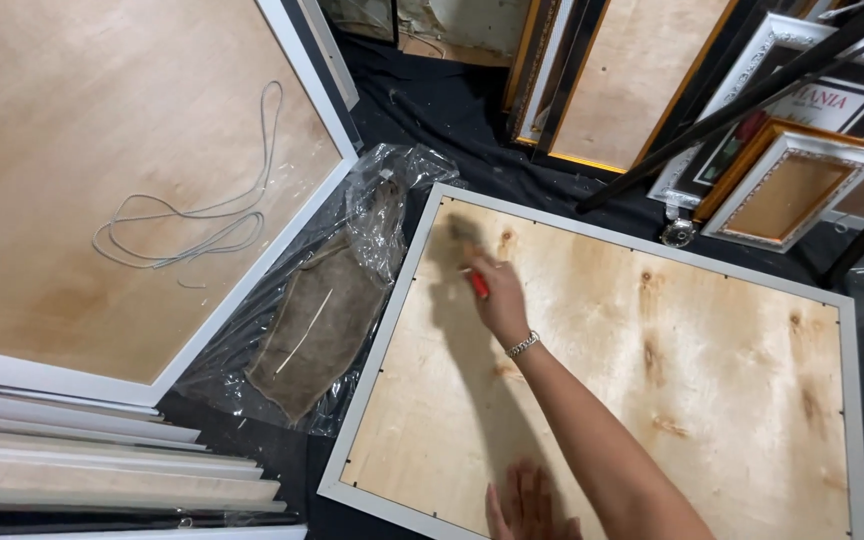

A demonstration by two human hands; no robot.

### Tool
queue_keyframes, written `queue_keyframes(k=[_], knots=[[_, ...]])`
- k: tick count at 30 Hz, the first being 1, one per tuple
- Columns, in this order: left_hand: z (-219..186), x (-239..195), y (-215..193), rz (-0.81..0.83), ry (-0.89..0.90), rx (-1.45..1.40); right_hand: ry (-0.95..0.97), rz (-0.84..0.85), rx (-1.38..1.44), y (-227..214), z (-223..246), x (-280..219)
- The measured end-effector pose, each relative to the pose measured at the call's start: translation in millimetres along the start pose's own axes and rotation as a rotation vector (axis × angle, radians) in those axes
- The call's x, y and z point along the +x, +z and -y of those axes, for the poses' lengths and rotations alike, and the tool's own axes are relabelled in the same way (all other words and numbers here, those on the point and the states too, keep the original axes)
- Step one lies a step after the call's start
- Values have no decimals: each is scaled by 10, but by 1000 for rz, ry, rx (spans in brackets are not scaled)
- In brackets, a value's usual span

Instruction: The person places a framed wooden board on a work surface and wipes its back with a cloth. They repeatedly rub the surface and edges, then lift and reposition the frame before continuing to wipe the back.

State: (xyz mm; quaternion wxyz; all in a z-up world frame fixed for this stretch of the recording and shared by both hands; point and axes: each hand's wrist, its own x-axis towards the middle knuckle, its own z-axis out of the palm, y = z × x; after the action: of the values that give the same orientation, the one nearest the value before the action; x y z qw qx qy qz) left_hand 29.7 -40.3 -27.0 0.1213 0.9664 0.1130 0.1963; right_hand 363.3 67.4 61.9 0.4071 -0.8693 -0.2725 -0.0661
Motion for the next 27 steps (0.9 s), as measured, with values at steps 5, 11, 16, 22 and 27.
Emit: queue_keyframes(k=[5,11,16,22,27], knots=[[11,130,0,-260,3,10,188,-113,-512,242,-47,-588],[44,124,-196,-212,82,12,-111,129,252,-134,382,-968],[24,202,-307,-188,62,106,487,-251,-399,-210,-107,-1184],[68,189,-262,-118,109,-8,-94,534,306,424,1701,-1813],[137,89,-225,-42,135,-94,-10,-128,116,-12,985,-1560]])
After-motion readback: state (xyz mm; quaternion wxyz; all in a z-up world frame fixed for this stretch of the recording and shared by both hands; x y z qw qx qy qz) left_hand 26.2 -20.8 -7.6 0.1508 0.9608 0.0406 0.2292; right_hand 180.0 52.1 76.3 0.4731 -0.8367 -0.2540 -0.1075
